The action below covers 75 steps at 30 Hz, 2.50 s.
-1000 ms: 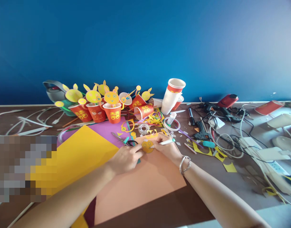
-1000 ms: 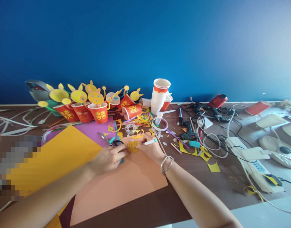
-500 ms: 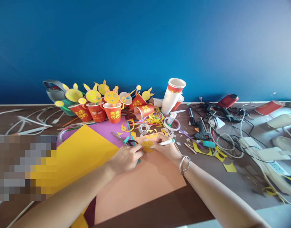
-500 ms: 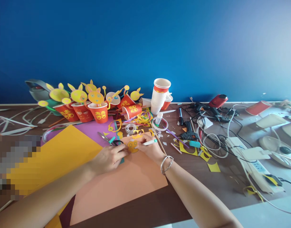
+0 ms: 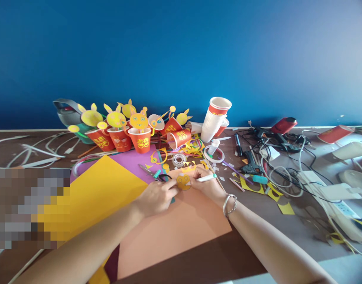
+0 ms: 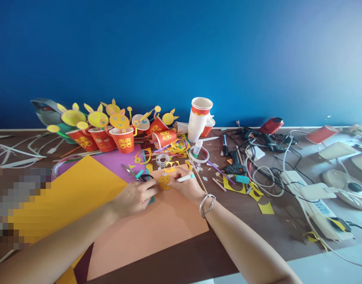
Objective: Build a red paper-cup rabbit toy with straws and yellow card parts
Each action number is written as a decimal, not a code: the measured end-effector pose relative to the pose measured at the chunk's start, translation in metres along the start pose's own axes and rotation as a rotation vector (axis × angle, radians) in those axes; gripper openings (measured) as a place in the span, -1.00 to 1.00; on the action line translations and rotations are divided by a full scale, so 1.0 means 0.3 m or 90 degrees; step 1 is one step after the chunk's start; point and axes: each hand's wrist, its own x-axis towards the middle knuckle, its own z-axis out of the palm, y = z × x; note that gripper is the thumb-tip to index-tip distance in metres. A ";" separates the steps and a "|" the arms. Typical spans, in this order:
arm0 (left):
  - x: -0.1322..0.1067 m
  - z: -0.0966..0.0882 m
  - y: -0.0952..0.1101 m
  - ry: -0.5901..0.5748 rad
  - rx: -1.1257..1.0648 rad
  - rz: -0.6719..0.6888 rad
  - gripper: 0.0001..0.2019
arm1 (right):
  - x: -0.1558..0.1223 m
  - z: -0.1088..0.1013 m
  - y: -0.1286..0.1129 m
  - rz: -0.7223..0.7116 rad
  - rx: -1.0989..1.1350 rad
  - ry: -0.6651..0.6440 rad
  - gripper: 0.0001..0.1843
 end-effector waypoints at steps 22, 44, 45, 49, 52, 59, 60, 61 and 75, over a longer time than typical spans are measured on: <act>0.003 0.001 -0.001 -0.007 -0.002 0.006 -0.63 | 0.001 0.007 0.007 0.001 0.018 -0.011 -0.72; 0.003 -0.007 0.003 -0.029 0.016 -0.001 -0.66 | 0.000 0.004 0.017 0.012 -0.008 0.003 -0.69; 0.003 -0.007 0.003 -0.029 0.017 -0.001 -0.66 | 0.000 0.004 0.018 0.007 -0.014 0.002 -0.69; 0.004 -0.008 0.004 -0.029 0.020 0.000 -0.63 | 0.001 0.004 0.017 -0.001 -0.032 0.000 -0.70; 0.004 -0.007 0.004 -0.027 0.023 0.001 -0.62 | 0.002 0.005 0.014 -0.011 -0.041 0.010 -0.70; 0.003 -0.003 0.001 -0.016 0.028 0.005 -0.64 | 0.000 0.005 0.020 0.005 -0.019 0.008 -0.74; 0.003 -0.003 0.001 -0.015 0.030 0.006 -0.64 | 0.000 0.005 0.020 0.009 -0.012 0.004 -0.75; 0.003 -0.003 0.001 -0.014 0.032 0.006 -0.64 | 0.000 0.004 0.019 0.015 -0.005 0.001 -0.76; 0.002 0.000 0.001 -0.009 0.029 0.009 -0.61 | 0.001 -0.002 -0.008 0.064 0.018 0.016 -0.79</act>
